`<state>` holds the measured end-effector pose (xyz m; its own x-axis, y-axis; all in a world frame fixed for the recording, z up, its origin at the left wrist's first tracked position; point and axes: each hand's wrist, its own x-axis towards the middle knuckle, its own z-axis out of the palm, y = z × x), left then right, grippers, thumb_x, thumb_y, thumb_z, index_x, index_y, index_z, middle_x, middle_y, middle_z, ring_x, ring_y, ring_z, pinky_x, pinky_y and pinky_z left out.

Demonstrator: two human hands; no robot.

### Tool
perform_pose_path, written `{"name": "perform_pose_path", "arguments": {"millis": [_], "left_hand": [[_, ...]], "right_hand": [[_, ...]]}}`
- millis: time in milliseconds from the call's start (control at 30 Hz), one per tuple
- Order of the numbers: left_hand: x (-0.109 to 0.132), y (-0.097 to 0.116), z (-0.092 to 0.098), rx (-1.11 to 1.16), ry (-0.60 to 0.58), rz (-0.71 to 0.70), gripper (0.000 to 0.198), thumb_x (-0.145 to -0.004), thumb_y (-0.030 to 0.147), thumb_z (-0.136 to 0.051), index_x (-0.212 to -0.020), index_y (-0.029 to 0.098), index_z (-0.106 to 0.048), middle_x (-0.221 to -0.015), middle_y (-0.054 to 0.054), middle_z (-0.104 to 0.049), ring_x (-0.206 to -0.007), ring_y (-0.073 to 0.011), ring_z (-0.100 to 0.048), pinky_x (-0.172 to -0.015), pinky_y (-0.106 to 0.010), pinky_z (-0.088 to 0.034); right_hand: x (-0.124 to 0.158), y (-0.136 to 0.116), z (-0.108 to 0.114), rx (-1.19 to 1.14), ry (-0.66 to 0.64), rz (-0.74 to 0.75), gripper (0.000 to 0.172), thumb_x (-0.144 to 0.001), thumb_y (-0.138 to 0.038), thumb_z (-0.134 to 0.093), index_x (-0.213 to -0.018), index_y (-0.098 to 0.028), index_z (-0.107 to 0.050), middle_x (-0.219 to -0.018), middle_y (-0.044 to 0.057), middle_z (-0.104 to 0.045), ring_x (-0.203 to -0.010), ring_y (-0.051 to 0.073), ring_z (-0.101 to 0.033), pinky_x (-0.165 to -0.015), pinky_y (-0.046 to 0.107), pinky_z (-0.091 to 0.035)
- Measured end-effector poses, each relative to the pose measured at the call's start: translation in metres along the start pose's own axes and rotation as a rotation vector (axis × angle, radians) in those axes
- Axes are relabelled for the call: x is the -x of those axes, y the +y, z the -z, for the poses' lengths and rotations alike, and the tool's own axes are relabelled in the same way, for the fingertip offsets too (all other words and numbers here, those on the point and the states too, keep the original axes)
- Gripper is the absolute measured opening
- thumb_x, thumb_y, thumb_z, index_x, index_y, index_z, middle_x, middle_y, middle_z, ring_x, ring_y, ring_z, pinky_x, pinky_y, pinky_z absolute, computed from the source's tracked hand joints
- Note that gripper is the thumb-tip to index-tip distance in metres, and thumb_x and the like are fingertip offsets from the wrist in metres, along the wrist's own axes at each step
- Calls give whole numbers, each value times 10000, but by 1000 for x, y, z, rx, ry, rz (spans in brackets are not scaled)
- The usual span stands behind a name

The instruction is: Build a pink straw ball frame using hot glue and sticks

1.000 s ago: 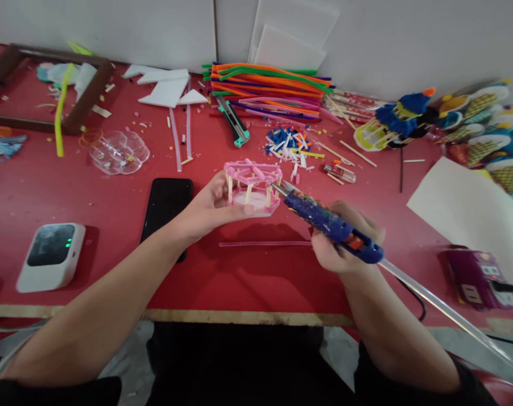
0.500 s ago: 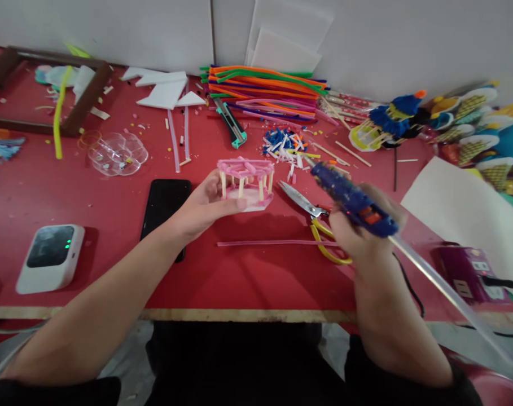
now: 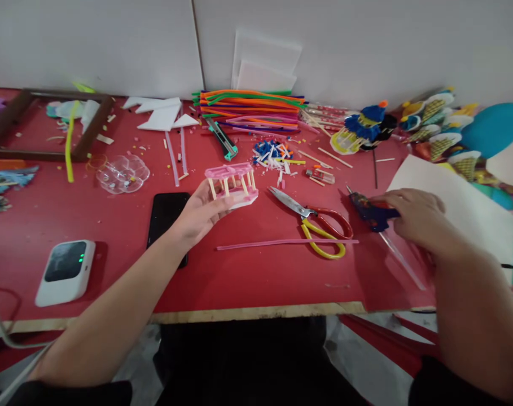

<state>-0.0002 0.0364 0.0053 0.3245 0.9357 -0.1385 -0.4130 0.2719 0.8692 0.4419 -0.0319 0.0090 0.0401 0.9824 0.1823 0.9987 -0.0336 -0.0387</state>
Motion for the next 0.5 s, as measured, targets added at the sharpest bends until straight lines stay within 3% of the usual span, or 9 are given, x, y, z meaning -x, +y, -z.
{"name": "perform_pose_path", "arguments": {"millis": [100,167,267,333,400,500], "left_hand": [[0,1,0,19,22,-10,436,-617,218,-928,-995,222,-710,-1035,-52,-804,-1037,-270,-767,-982,-386,-575],[0,0,0,27,38,-11,444,-618,197,-920,-1009,216,-712,-1018,-43,-802,-1006,-239,-769,-961,-349,-577],[-1,0,1,27,63,-24,433,-617,172,-899,-1000,211,-701,-1020,-34,-789,-1015,-222,-759,-984,-334,-566],[-1,1,1,18,86,-35,411,-627,158,-873,-988,211,-684,-1020,-32,-776,-1061,-228,-745,-1026,-344,-548],[-1,2,2,1,95,-32,401,-637,151,-849,-987,218,-664,-1027,-27,-763,-1094,-225,-731,-1045,-346,-536],[-1,4,3,-6,88,-19,378,-651,176,-830,-967,234,-631,-1017,5,-738,-1045,-186,-727,-1004,-325,-547]], "right_hand": [[1,-53,10,46,89,18,351,-730,-73,-497,-1003,-174,-692,-1056,191,-718,-1125,373,-634,-968,581,-487],[5,-110,16,-94,122,188,249,-863,-135,-515,-1028,-166,-698,-1041,167,-727,-1038,320,-662,-958,521,-516],[13,-199,14,-359,-71,508,228,-990,-200,-520,-1138,-184,-692,-1084,120,-744,-1006,254,-683,-910,421,-554],[16,-243,6,-373,-223,669,189,-985,-218,-590,-1132,-160,-693,-1100,135,-734,-1016,260,-670,-939,438,-547],[16,-266,-3,-335,-305,759,114,-977,-169,-598,-1016,-139,-701,-1044,140,-721,-962,253,-658,-927,442,-540],[13,-271,-8,-374,-288,821,146,-950,-66,-566,-894,-148,-674,-977,104,-707,-878,217,-644,-835,379,-546]]}}
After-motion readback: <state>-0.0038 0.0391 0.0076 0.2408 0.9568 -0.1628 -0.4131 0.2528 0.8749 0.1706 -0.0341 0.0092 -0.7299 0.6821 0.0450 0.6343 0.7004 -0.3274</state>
